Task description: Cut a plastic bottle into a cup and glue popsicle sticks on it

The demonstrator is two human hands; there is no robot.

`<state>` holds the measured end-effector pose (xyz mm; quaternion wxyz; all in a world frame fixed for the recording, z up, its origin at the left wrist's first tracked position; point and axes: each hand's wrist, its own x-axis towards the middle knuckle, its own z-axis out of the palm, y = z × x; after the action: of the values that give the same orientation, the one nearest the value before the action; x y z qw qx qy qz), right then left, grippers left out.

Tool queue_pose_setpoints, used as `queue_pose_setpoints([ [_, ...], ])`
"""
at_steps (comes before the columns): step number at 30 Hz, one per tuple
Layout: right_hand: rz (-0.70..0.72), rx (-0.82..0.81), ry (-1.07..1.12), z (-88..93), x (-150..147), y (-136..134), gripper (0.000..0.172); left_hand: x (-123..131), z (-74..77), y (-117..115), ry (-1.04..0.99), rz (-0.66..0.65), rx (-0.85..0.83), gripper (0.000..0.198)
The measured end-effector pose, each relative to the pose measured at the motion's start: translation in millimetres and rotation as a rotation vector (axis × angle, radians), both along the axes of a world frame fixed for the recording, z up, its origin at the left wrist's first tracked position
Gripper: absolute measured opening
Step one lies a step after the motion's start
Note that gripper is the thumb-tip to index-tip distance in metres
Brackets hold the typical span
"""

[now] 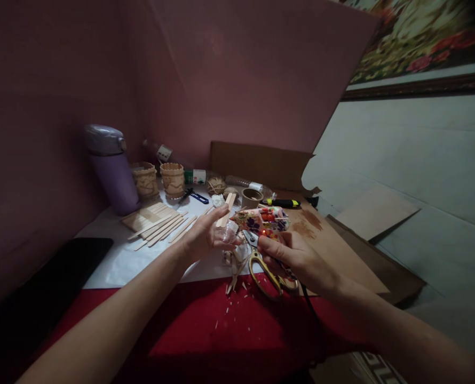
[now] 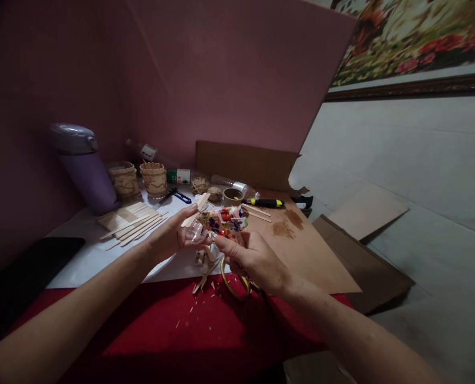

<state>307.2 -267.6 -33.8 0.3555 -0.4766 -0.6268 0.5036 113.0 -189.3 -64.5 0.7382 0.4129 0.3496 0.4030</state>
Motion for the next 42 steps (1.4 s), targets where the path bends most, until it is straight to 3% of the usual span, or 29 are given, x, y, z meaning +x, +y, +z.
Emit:
queue_pose_setpoints([
  [42,-0.021,0.019,0.001,1.8,4.6,5.3,0.048,1.0,0.8,-1.8,0.045,-0.04,0.048,0.048],
])
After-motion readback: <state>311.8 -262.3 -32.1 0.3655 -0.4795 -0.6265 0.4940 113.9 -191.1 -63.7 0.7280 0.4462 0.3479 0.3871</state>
